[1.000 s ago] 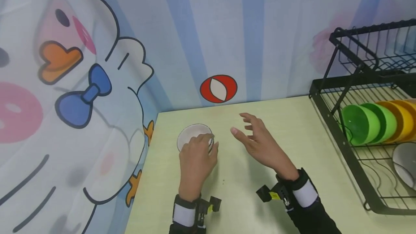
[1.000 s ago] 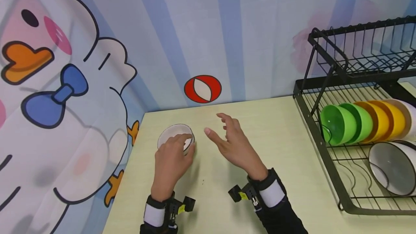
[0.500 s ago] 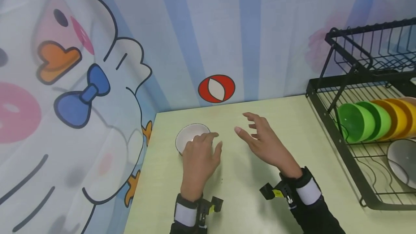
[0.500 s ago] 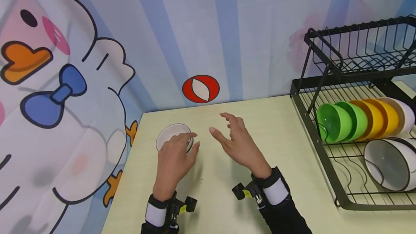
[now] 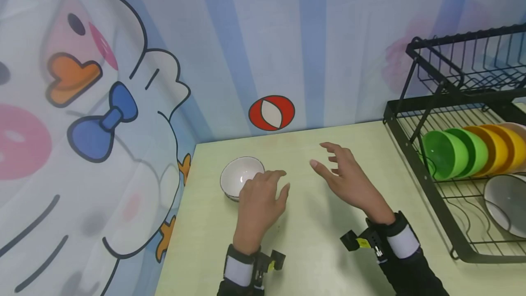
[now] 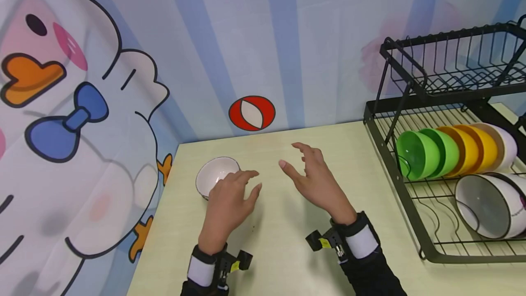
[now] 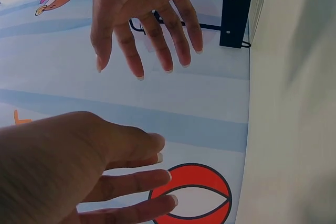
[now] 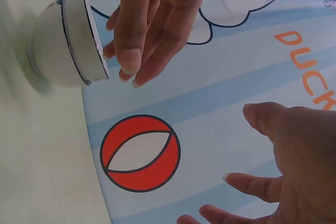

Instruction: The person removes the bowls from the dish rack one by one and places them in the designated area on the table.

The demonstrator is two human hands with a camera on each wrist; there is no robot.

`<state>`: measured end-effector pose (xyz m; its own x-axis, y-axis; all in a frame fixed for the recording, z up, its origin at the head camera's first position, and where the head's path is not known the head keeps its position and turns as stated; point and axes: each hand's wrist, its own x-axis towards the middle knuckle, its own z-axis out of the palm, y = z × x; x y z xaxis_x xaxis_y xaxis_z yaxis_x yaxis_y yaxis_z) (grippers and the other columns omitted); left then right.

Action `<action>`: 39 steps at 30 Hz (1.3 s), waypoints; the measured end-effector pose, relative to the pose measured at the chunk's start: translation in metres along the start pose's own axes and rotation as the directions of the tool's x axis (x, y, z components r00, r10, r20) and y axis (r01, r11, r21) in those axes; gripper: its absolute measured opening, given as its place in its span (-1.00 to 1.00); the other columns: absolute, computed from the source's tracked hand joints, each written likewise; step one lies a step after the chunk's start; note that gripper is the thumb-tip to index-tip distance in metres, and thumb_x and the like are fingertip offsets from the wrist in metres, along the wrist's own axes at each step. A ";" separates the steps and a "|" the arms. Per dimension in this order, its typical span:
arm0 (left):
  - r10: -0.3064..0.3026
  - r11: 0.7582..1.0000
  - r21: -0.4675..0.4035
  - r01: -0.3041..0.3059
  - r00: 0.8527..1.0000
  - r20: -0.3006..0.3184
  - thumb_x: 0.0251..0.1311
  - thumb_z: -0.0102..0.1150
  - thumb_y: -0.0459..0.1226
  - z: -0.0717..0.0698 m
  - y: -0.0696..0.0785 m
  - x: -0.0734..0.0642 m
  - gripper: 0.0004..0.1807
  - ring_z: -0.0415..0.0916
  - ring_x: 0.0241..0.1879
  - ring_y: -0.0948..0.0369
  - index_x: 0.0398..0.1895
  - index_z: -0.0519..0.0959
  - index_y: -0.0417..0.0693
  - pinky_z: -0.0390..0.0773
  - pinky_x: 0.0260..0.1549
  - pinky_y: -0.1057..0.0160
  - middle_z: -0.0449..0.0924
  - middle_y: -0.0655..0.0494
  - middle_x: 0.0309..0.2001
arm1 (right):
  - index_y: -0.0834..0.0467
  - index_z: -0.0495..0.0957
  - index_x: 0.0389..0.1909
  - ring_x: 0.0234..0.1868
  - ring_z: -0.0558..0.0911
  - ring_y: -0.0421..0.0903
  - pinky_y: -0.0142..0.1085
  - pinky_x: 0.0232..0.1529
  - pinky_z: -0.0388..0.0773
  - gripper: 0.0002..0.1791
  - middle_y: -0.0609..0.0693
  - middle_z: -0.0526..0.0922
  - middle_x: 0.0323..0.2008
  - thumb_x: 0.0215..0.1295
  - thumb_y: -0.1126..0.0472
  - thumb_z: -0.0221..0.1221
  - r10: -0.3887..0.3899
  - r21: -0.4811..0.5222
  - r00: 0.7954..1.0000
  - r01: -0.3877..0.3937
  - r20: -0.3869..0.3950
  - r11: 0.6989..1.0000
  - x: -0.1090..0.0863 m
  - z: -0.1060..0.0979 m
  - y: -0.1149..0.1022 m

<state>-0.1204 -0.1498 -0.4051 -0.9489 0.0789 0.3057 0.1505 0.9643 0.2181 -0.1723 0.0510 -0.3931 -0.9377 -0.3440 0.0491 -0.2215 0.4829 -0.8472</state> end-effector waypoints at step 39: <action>0.283 0.959 -0.011 -0.283 0.959 -0.029 0.31 0.22 -0.06 0.026 0.033 -0.002 -0.67 0.68 -0.16 0.20 0.09 0.64 0.11 0.60 -0.33 0.24 0.73 0.20 -0.02 | 0.37 0.15 0.44 0.30 0.13 0.59 0.42 0.14 0.15 -0.22 0.63 0.09 0.34 0.50 -0.16 -0.03 0.091 -0.243 0.927 -0.189 -0.364 0.951 -0.029 -0.097 0.056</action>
<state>-0.1202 -0.1114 -0.4222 -0.8592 0.3408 0.3817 0.4158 0.8997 0.1327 -0.1840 0.1663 -0.3903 -0.9868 0.0186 0.1607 -0.0983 0.7202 -0.6868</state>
